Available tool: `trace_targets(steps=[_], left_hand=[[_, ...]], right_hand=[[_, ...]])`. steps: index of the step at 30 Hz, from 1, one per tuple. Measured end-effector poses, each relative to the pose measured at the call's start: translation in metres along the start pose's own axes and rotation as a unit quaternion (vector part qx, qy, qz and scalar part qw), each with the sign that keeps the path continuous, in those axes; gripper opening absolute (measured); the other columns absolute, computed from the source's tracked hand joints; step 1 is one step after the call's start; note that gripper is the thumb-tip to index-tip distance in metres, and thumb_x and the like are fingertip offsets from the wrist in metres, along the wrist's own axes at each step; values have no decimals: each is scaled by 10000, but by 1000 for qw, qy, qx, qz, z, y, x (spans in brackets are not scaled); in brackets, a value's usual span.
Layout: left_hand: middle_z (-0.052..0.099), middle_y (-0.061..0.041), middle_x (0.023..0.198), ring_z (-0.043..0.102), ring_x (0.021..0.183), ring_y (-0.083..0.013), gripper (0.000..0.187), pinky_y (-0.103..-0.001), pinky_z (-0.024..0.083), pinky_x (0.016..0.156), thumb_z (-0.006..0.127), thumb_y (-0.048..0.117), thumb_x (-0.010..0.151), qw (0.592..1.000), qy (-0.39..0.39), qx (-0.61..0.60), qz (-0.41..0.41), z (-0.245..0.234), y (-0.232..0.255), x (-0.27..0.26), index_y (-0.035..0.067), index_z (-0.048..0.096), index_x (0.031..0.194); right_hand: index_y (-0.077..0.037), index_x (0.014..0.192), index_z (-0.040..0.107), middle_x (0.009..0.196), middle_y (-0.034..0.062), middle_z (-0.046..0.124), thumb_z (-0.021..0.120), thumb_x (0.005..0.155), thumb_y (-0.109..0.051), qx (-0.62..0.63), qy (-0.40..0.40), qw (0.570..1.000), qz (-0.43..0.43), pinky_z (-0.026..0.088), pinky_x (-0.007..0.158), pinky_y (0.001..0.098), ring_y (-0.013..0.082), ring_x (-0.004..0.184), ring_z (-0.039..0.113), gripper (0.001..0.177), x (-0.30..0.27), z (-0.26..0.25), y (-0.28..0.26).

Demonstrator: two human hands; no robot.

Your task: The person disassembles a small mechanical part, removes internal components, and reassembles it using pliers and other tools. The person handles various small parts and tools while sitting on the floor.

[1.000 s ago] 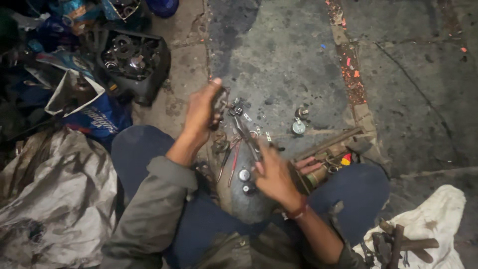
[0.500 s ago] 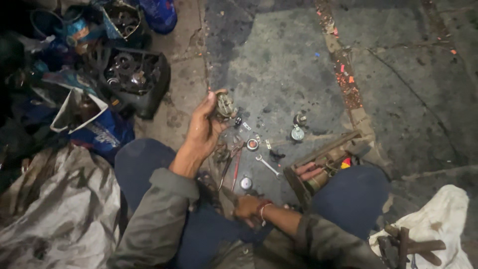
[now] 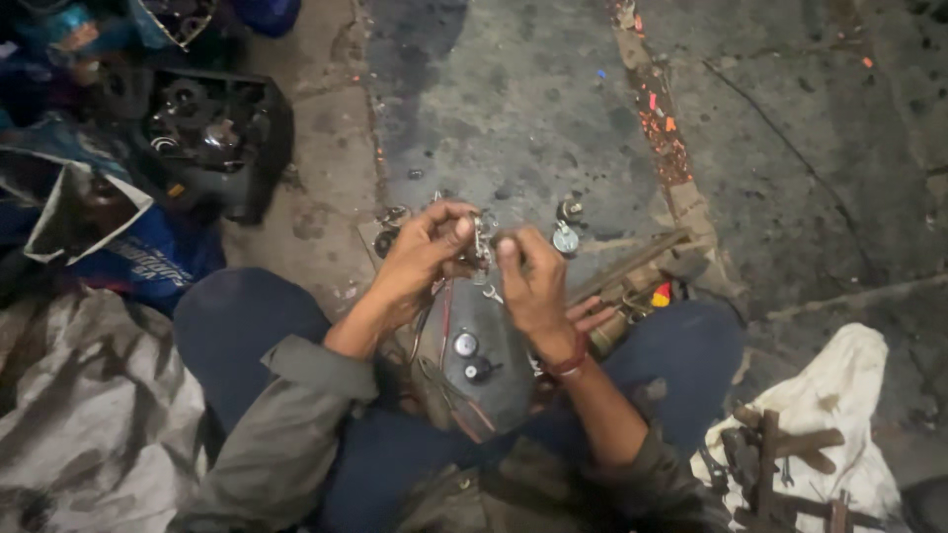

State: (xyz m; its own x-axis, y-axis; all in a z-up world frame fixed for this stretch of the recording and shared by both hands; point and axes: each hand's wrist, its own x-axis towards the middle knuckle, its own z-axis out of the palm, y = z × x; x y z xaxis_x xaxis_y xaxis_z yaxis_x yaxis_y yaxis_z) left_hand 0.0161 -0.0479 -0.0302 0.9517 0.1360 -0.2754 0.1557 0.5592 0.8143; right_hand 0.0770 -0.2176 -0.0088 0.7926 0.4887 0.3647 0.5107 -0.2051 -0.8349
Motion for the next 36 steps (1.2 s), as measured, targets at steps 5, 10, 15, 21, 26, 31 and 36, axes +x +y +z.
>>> trace_targets(steps=[5, 10, 15, 21, 26, 31, 36], left_hand=[[645, -49, 1135, 694, 918, -144, 475, -315, 624, 774, 749, 258, 912, 997, -28, 66, 17, 13, -12, 3, 31, 585, 1295], [626, -84, 1169, 722, 928, -177, 511, -335, 635, 794, 765, 228, 896, 998, -33, 57, 4, 18, -19, 4, 2, 572, 1312], [624, -82, 1163, 714, 939, -166, 501, -319, 628, 791, 767, 200, 904, 997, -29, 65, 7, 18, -20, 4, -3, 569, 1317], [653, -61, 1157, 721, 906, -126, 469, -288, 621, 767, 774, 149, 889, 993, -14, 115, 37, 13, -20, 6, -14, 584, 1286], [662, -76, 1148, 677, 844, -98, 477, -256, 583, 745, 797, 149, 902, 988, -25, 137, 61, 8, -21, 3, -26, 600, 1300], [638, -61, 1170, 691, 866, -70, 489, -229, 586, 772, 802, 179, 899, 988, -37, 135, 65, 9, -16, 2, -19, 591, 1294], [623, -62, 1175, 673, 838, -69, 490, -223, 567, 736, 810, 202, 891, 992, -31, 114, 48, 7, -21, -1, -6, 610, 1287]], right_hand=[[9, 930, 613, 812, 124, 571, 590, 1033, -156, 13, -22, 999, 29, 451, 662, 354, 221, 705, 551, 197, -3, -13, 7], [0, 927, 632, 821, 121, 606, 630, 1007, -127, -24, -24, 999, 36, 458, 632, 346, 223, 685, 589, 149, -8, -20, 13], [-1, 964, 666, 848, 118, 643, 660, 979, -110, -30, -25, 996, 77, 472, 625, 331, 185, 692, 610, 109, -11, -14, 20], [-28, 1065, 670, 999, 11, 694, 684, 944, -99, 296, -52, 933, 197, 524, 802, 256, 57, 909, 643, 141, -21, -5, 45], [-6, 967, 676, 814, 26, 622, 657, 1050, -166, 82, -72, 973, 204, 448, 721, 277, 89, 775, 537, 181, -24, -4, 60], [-45, 995, 663, 866, -42, 642, 685, 963, -144, 176, -72, 962, 196, 458, 700, 231, 42, 805, 557, 107, -16, -7, 49], [-21, 961, 696, 786, -7, 671, 667, 1049, -129, 20, -95, 982, 164, 470, 664, 242, 46, 742, 566, 143, -13, -11, 37]])
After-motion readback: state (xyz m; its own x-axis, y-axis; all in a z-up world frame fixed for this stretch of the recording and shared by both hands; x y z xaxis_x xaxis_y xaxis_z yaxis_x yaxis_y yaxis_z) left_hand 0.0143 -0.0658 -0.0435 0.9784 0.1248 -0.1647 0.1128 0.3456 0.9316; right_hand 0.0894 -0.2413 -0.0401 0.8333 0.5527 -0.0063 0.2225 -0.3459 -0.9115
